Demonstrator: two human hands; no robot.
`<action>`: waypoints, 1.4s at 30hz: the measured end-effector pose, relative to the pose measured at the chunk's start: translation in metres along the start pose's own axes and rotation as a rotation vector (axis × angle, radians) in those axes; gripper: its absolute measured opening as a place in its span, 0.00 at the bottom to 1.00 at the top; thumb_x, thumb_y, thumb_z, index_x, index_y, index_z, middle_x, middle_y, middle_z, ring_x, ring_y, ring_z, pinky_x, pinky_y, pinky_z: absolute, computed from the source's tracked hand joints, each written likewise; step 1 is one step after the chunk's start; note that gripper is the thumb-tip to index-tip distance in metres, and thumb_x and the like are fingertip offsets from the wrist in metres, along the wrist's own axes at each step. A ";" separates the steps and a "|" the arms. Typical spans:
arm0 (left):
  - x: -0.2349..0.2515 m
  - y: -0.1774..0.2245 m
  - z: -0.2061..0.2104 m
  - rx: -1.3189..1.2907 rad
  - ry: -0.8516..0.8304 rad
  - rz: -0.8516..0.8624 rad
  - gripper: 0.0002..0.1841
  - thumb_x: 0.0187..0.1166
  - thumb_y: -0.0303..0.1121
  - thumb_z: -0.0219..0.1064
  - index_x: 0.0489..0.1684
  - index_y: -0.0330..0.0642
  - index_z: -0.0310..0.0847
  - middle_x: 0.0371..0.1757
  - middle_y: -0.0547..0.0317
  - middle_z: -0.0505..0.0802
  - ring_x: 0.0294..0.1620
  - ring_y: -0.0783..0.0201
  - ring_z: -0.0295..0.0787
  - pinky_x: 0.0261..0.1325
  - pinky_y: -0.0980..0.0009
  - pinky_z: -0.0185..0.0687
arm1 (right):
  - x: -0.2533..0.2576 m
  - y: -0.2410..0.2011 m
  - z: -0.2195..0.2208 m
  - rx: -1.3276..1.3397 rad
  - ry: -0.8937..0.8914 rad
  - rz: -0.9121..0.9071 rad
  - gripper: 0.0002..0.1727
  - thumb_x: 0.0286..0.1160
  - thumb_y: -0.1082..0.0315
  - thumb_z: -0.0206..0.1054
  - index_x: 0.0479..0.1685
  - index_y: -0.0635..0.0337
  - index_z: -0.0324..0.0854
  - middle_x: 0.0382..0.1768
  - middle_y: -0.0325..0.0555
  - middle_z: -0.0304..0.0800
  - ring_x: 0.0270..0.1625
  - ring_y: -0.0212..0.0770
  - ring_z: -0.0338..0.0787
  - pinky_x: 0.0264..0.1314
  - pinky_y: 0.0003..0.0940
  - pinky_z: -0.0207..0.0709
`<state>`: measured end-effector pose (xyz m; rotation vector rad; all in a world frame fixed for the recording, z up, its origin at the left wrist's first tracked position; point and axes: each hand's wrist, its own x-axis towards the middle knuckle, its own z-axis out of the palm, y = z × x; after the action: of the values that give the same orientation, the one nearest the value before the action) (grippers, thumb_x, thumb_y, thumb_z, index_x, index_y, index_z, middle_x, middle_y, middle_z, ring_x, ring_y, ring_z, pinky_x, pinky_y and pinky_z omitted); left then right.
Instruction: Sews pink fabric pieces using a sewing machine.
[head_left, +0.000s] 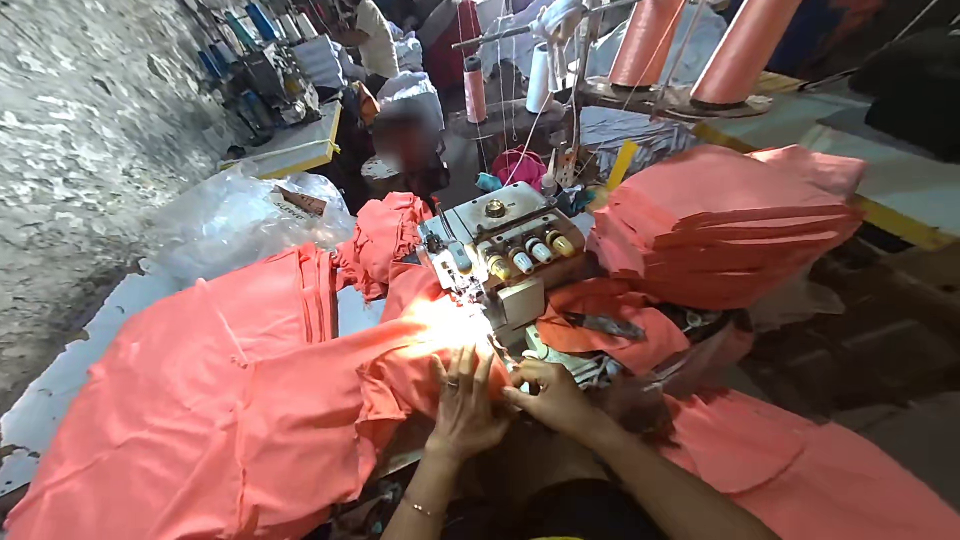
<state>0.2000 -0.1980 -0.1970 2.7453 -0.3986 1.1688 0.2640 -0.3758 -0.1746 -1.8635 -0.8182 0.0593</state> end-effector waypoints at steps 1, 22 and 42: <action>0.003 -0.005 0.003 0.066 0.006 -0.029 0.46 0.60 0.63 0.67 0.77 0.38 0.70 0.71 0.32 0.82 0.78 0.36 0.75 0.81 0.27 0.47 | -0.003 -0.005 -0.001 -0.022 0.047 -0.039 0.13 0.69 0.61 0.74 0.28 0.63 0.91 0.31 0.48 0.92 0.28 0.39 0.86 0.32 0.38 0.79; 0.060 -0.031 -0.051 0.032 -0.198 0.010 0.14 0.75 0.25 0.67 0.49 0.53 0.97 0.53 0.58 0.98 0.51 0.48 0.96 0.70 0.27 0.66 | 0.042 -0.012 0.009 -0.003 0.255 0.031 0.12 0.68 0.63 0.74 0.24 0.63 0.90 0.30 0.45 0.90 0.31 0.32 0.85 0.35 0.29 0.78; 0.088 0.019 -0.117 -0.131 -1.020 -0.910 0.25 0.88 0.27 0.52 0.83 0.26 0.61 0.65 0.31 0.86 0.66 0.37 0.87 0.67 0.43 0.81 | 0.032 -0.027 0.035 0.332 -0.180 -0.033 0.38 0.92 0.43 0.40 0.80 0.70 0.67 0.32 0.34 0.85 0.25 0.23 0.80 0.32 0.24 0.81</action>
<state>0.1724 -0.2070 -0.0523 2.6127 0.6292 -0.4580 0.2606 -0.3242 -0.1576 -1.5461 -0.9024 0.3274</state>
